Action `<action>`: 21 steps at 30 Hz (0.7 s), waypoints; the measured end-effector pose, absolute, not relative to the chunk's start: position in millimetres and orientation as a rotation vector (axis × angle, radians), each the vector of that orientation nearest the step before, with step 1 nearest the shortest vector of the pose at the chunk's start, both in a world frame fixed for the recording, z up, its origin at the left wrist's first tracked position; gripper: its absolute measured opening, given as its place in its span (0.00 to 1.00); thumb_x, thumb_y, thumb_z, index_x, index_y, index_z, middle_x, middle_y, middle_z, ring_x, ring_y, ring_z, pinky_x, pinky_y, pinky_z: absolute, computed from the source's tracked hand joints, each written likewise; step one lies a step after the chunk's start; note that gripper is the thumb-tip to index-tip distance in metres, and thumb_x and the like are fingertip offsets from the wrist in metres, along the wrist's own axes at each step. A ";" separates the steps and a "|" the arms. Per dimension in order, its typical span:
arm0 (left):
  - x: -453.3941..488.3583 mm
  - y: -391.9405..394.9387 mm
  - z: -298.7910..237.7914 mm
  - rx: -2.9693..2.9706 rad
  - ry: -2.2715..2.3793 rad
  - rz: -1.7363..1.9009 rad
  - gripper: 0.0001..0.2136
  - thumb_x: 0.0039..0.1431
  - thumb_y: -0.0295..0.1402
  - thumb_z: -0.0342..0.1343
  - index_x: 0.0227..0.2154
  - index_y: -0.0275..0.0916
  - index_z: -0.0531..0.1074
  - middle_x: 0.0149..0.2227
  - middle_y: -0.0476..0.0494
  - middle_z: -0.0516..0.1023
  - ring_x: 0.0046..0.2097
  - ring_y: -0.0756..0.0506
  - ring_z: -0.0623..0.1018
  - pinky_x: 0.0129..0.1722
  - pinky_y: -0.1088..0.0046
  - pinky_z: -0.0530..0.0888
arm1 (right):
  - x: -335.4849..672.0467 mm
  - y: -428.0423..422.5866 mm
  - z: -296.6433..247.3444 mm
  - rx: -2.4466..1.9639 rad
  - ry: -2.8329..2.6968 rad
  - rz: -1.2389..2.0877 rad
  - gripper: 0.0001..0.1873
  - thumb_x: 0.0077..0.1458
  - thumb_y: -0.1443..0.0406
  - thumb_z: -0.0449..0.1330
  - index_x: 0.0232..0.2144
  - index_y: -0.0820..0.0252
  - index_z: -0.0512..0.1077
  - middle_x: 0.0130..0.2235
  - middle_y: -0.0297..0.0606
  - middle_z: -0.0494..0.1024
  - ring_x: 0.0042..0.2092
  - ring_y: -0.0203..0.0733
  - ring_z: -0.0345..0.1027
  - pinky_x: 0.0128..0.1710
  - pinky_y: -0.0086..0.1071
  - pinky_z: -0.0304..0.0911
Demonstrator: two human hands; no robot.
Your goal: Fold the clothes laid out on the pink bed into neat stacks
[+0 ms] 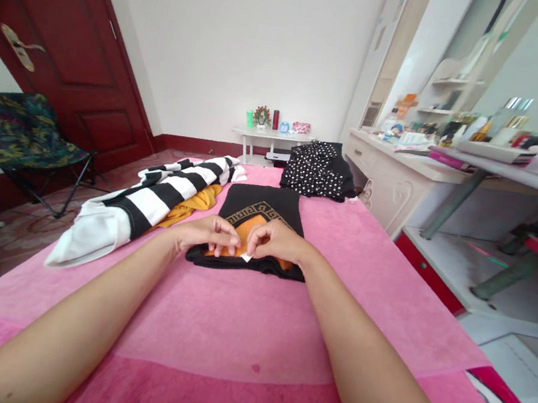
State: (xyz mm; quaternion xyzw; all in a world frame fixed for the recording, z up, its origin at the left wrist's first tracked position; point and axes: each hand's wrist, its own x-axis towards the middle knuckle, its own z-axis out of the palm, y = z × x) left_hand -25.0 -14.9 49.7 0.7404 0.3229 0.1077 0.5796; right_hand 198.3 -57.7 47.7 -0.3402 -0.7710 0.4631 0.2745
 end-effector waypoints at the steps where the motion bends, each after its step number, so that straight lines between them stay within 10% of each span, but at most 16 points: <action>1: -24.4 -15.3 49.9 1.738 0.751 0.236 0.21 0.46 0.46 0.64 0.36 0.33 0.76 0.30 0.43 0.78 0.24 0.55 0.71 0.22 0.82 0.63 | 199.5 -57.5 49.3 -0.908 -2.135 1.227 0.07 0.40 0.63 0.66 0.22 0.62 0.76 0.30 0.34 0.74 0.33 0.36 0.67 0.38 0.30 0.62; 21: -3.3 -31.4 49.5 2.237 0.864 0.291 0.13 0.38 0.39 0.67 0.26 0.36 0.76 0.21 0.53 0.71 0.23 0.53 0.68 0.22 0.79 0.60 | 209.0 -61.1 63.8 -1.012 -2.216 1.317 0.13 0.43 0.65 0.63 0.35 0.62 0.76 0.33 0.35 0.77 0.35 0.35 0.68 0.37 0.29 0.63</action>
